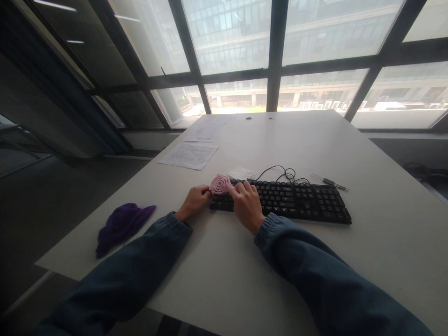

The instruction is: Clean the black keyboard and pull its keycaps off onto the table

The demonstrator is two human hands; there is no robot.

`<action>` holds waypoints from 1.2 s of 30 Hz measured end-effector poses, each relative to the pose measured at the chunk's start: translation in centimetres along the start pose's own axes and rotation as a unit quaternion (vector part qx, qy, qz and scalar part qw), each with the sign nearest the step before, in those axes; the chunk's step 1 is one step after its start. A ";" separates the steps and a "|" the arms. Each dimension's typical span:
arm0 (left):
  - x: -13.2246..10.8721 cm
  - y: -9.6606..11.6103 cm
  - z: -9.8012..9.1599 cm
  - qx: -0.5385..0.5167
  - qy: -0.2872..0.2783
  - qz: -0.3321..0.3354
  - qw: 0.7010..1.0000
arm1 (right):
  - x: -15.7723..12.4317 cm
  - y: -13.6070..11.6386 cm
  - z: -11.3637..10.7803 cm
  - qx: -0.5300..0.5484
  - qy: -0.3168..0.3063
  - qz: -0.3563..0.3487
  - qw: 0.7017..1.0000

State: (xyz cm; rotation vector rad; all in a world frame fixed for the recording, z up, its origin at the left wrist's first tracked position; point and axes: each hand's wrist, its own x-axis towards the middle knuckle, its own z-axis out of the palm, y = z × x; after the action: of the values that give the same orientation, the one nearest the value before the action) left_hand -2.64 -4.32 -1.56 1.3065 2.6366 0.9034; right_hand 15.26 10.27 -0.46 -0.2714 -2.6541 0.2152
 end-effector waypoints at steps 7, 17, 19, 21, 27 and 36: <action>-0.1 0.1 -0.1 -0.015 0.004 0.010 1.000 | 0.1 0.2 0.3 0.011 -0.007 -0.013 1.000; 0.0 0.0 0.0 -0.018 -0.006 -0.004 1.000 | 0.0 0.7 0.2 0.021 0.007 0.005 1.000; 0.0 -0.1 0.0 -0.018 -0.006 -0.002 1.000 | 0.0 0.6 0.4 0.034 0.004 -0.009 0.999; 0.1 -0.2 0.0 -0.028 -0.006 0.005 1.000 | 0.0 0.6 0.5 0.046 -0.003 -0.025 0.999; 0.1 -0.7 0.2 -0.052 -0.002 0.018 0.998 | -0.4 0.7 0.3 0.034 0.001 -0.023 0.999; 0.4 -1.5 -0.3 -0.083 -0.036 0.037 0.995 | -0.9 0.8 0.4 0.054 -0.002 -0.071 0.996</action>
State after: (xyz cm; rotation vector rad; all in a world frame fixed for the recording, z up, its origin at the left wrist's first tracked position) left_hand -4.04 -4.82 -2.01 1.3754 2.4169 1.0391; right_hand 16.02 10.83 -1.33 -0.0458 -2.6417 0.3127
